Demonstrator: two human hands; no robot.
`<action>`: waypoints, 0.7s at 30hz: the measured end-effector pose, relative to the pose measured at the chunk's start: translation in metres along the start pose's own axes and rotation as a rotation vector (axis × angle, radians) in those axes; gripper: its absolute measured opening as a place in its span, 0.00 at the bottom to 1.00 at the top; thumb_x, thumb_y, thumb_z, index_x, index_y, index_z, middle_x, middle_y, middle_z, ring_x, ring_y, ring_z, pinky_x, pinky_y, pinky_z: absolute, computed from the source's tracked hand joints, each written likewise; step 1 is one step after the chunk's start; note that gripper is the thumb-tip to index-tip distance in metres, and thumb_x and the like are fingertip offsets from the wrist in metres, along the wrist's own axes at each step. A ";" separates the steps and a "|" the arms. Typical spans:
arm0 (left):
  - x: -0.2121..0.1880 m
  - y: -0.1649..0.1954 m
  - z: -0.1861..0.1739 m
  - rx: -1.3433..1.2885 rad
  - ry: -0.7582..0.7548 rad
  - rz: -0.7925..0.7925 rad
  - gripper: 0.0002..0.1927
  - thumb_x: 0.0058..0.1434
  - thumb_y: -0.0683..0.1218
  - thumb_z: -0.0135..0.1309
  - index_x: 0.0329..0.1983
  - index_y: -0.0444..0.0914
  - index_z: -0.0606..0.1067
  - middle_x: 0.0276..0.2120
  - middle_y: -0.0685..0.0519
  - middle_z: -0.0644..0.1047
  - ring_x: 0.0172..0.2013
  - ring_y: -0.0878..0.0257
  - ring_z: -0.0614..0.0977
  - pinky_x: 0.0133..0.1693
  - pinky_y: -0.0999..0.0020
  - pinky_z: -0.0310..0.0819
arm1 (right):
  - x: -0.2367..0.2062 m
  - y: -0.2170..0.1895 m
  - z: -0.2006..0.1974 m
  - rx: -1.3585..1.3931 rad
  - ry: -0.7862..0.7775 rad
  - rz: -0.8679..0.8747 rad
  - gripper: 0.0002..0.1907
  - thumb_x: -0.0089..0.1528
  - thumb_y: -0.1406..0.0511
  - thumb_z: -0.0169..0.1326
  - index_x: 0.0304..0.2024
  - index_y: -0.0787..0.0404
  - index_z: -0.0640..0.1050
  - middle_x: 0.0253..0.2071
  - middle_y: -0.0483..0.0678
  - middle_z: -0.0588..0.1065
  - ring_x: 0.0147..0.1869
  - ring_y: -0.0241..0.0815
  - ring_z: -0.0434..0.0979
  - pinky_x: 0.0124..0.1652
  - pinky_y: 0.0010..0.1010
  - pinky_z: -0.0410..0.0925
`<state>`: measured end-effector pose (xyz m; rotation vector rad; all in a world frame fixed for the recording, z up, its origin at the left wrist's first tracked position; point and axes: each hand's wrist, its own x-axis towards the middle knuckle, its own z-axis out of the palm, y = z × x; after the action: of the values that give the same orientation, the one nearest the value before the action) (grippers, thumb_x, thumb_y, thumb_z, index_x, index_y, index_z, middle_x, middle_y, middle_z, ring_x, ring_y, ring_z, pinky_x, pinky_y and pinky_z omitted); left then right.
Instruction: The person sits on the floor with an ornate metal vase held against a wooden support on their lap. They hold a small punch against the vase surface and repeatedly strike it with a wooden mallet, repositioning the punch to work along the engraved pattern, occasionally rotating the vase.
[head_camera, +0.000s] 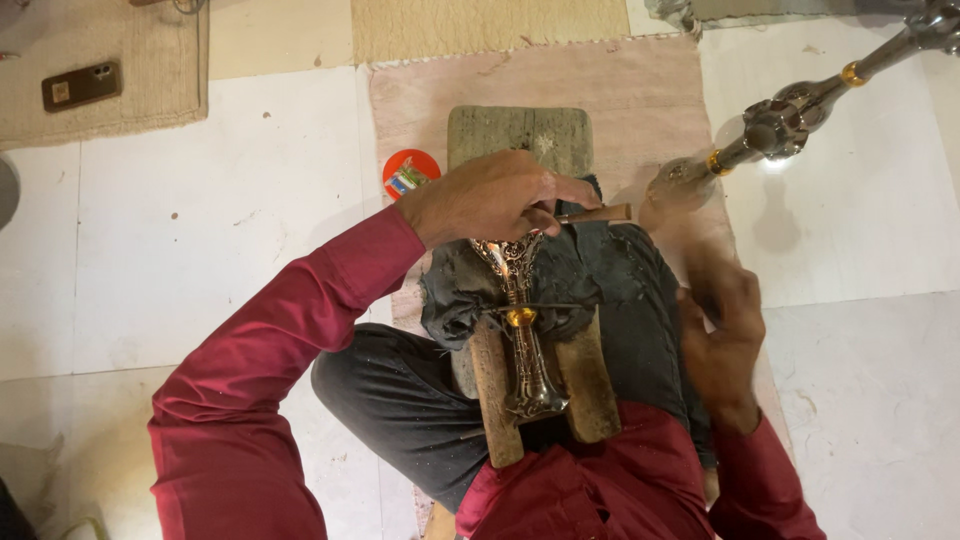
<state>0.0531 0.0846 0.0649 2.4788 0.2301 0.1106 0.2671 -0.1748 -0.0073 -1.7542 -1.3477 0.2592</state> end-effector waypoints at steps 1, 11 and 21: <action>0.001 -0.001 0.000 -0.007 0.015 0.022 0.25 0.60 0.40 0.62 0.61 0.45 0.76 0.23 0.50 0.83 0.20 0.63 0.82 0.27 0.60 0.71 | 0.000 0.001 0.000 0.100 0.028 0.027 0.27 0.66 0.79 0.54 0.68 0.65 0.68 0.55 0.51 0.69 0.59 0.39 0.73 0.54 0.26 0.70; 0.003 -0.005 -0.001 -0.040 0.010 0.085 0.27 0.58 0.40 0.63 0.62 0.45 0.75 0.24 0.53 0.84 0.22 0.67 0.83 0.28 0.63 0.74 | -0.006 0.012 -0.001 0.022 0.104 0.036 0.25 0.68 0.77 0.58 0.67 0.65 0.68 0.48 0.49 0.67 0.50 0.35 0.68 0.47 0.23 0.66; 0.006 -0.003 -0.004 -0.089 -0.030 0.070 0.27 0.58 0.41 0.63 0.62 0.44 0.75 0.23 0.52 0.83 0.24 0.67 0.85 0.28 0.64 0.74 | -0.006 0.006 -0.002 -0.105 0.086 -0.040 0.33 0.66 0.80 0.54 0.73 0.64 0.66 0.58 0.57 0.68 0.62 0.46 0.75 0.57 0.31 0.73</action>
<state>0.0577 0.0907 0.0663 2.3982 0.1237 0.1109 0.2700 -0.1808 -0.0127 -1.8021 -1.3535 0.0918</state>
